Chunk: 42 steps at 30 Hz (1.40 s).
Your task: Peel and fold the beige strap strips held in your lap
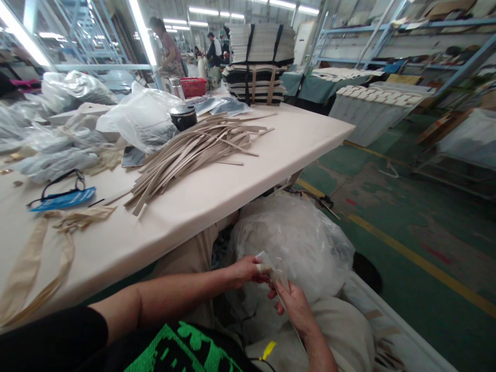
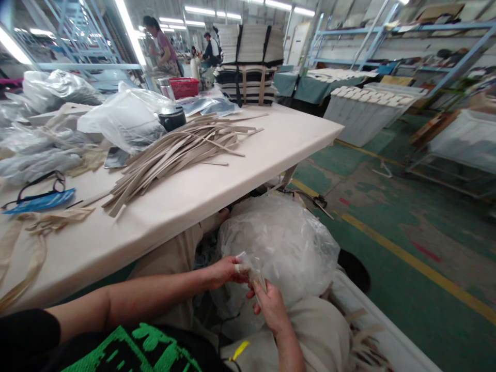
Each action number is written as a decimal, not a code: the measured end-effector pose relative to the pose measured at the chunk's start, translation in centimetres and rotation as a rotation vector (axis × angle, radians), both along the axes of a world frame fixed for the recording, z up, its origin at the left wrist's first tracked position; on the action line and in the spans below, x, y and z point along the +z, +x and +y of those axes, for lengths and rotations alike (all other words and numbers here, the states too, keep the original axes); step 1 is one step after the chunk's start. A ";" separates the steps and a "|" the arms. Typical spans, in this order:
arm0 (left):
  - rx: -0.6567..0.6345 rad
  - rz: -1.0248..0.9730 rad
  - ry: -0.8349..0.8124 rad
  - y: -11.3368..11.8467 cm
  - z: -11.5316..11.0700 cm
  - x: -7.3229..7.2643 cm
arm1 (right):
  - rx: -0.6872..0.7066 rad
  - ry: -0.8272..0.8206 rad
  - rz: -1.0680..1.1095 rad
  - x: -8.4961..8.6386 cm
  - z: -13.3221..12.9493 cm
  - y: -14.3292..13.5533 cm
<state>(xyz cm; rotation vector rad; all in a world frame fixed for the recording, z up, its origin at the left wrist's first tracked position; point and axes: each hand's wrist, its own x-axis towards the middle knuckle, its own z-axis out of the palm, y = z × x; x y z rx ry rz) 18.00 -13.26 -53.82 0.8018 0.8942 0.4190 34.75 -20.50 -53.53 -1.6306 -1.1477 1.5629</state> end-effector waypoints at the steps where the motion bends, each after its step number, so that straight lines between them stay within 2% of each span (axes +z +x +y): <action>1: -0.003 -0.002 0.003 0.0 0.0 0.0 | 0.004 -0.001 0.000 0.0 0.0 0.0; 10: -0.057 0.019 0.058 0.0 -0.2 0.7 | 0.041 0.006 -0.007 0.2 0.2 -0.2; 15: -0.052 0.038 0.158 -0.1 0.0 0.3 | 0.065 0.027 -0.036 1.0 -0.2 0.0; 19: -0.010 0.078 0.133 0.0 0.1 -0.1 | 0.102 0.028 -0.084 1.3 -1.1 0.7; 24: -0.036 0.059 0.047 0.2 0.0 0.5 | 0.109 0.008 -0.163 1.3 -1.2 0.9; 28: -0.022 0.007 0.030 0.2 -0.1 0.7 | 0.096 0.008 -0.122 1.6 -0.8 0.7; 37: 0.133 0.103 0.109 0.1 0.9 0.6 | -0.029 -0.015 -0.004 1.4 -1.1 1.3; 42: 0.169 0.119 0.108 -0.1 1.2 0.8 | -0.092 -0.041 0.037 1.4 -1.2 1.8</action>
